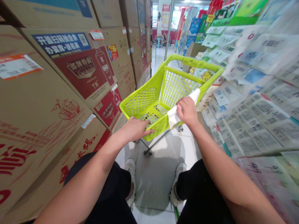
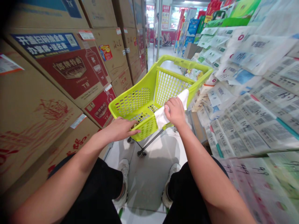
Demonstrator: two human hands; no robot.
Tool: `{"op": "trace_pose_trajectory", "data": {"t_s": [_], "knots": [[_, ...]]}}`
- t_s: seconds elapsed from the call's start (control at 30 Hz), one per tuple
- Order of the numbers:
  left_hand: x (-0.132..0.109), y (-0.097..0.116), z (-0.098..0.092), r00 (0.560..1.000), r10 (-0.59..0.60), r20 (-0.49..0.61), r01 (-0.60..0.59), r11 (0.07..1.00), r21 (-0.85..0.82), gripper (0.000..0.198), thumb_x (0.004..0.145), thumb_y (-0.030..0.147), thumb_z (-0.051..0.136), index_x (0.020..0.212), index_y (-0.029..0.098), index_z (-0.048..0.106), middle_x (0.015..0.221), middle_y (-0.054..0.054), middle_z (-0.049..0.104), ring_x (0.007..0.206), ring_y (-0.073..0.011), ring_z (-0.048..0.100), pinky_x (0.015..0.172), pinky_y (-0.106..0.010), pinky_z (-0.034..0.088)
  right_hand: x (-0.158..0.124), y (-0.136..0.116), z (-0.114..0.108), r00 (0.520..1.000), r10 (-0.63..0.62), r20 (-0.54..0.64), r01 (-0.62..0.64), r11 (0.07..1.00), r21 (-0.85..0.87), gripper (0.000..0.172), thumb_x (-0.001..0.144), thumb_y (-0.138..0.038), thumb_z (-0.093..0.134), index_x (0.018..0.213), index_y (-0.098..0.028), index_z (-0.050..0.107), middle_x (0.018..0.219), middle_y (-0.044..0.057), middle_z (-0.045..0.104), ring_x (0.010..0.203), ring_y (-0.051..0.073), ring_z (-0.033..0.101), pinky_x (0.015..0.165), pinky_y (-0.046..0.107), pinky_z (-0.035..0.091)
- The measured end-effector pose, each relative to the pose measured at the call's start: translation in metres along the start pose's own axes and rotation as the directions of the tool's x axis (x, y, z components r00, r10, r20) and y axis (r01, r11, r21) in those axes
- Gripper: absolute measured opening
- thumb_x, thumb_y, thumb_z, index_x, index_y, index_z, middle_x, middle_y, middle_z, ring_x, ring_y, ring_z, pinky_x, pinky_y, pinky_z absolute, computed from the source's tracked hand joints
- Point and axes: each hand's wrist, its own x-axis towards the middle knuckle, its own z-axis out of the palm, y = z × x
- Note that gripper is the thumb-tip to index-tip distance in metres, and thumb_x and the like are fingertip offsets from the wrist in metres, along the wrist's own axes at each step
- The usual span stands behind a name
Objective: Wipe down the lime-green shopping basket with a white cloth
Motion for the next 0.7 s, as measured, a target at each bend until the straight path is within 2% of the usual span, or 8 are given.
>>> {"op": "trace_pose_trajectory", "data": {"t_s": [0.07,0.13,0.2,0.27,0.37,0.5,0.6,0.7], "knots": [[0.002,0.003,0.003,0.999,0.025,-0.036,-0.025,1.0,-0.006,0.058,0.107,0.063,0.045,0.137,0.017,0.064,0.105,-0.017,0.081,0.102,-0.0357,0.077,0.092,-0.044,0.05,-0.002,-0.003,0.004,0.992,0.078,-0.095,-0.077,0.997,0.018,0.033,0.106,-0.032,0.037,0.094,-0.025,0.067,0.101,0.011,0.066,0.113,0.033,0.056,0.118,0.059,0.034],[0.003,0.007,0.004,0.997,0.05,-0.067,-0.05,0.999,-0.007,0.056,0.107,0.062,0.045,0.135,0.017,0.066,0.104,-0.017,0.081,0.1,-0.0358,0.077,0.091,-0.045,0.05,-0.009,-0.029,0.013,0.992,0.069,-0.108,-0.066,0.997,0.035,0.034,0.106,-0.03,0.036,0.09,-0.026,0.066,0.095,0.009,0.066,0.108,0.032,0.057,0.121,0.06,0.031],[0.005,0.009,0.005,0.996,0.053,-0.071,-0.054,0.999,0.001,0.049,0.108,0.057,0.045,0.124,0.019,0.071,0.103,-0.017,0.081,0.099,-0.0356,0.077,0.09,-0.045,0.05,-0.014,-0.059,0.02,0.997,-0.072,-0.015,0.073,0.996,0.055,0.033,0.107,-0.031,0.038,0.088,-0.026,0.066,0.09,0.008,0.065,0.099,0.029,0.056,0.115,0.054,0.038],[0.005,0.009,0.003,0.998,0.047,-0.04,-0.047,0.999,0.015,0.044,0.107,0.052,0.047,0.11,0.019,0.076,0.102,-0.016,0.082,0.099,-0.0351,0.077,0.089,-0.044,0.05,-0.015,-0.073,0.02,0.965,-0.239,0.107,0.232,0.97,0.068,0.033,0.107,-0.036,0.042,0.088,-0.025,0.066,0.089,0.008,0.065,0.094,0.028,0.054,0.102,0.048,0.044],[0.006,0.009,-0.001,0.999,0.038,0.018,-0.038,0.999,0.031,0.053,0.109,0.053,0.042,0.095,0.018,0.08,0.098,-0.016,0.082,0.096,-0.0341,0.078,0.087,-0.044,0.05,-0.007,-0.046,0.009,0.946,-0.266,0.186,0.264,0.964,0.034,0.036,0.108,-0.043,0.041,0.088,-0.025,0.065,0.089,0.009,0.064,0.093,0.029,0.054,0.093,0.047,0.045],[0.006,0.014,-0.003,0.999,0.037,0.019,-0.038,0.998,0.055,0.063,0.11,0.059,0.035,0.096,0.017,0.08,0.094,-0.015,0.081,0.091,-0.0322,0.077,0.083,-0.042,0.051,0.002,0.007,-0.004,0.999,0.034,0.041,-0.032,0.998,-0.047,0.032,0.107,-0.036,0.037,0.099,-0.024,0.066,0.112,0.012,0.068,0.119,0.033,0.055,0.118,0.057,0.033],[0.006,0.021,-0.001,0.999,0.04,-0.032,-0.038,0.997,0.064,0.063,0.11,0.06,0.035,0.096,0.017,0.08,0.093,-0.015,0.081,0.09,-0.0313,0.077,0.085,-0.043,0.051,-0.002,-0.007,0.0,0.998,0.051,0.023,-0.051,0.999,0.0,0.033,0.107,-0.032,0.034,0.101,-0.024,0.065,0.113,0.012,0.068,0.124,0.033,0.053,0.122,0.058,0.028],[0.007,0.026,0.001,0.994,0.002,-0.108,0.003,0.999,0.04,0.056,0.107,0.061,0.043,0.1,0.018,0.079,0.099,-0.015,0.082,0.094,-0.0327,0.078,0.09,-0.046,0.052,-0.009,-0.051,0.009,0.979,-0.143,0.144,0.134,0.988,0.071,0.037,0.109,-0.034,0.033,0.089,-0.025,0.063,0.093,0.01,0.065,0.102,0.029,0.054,0.11,0.051,0.039]]}}
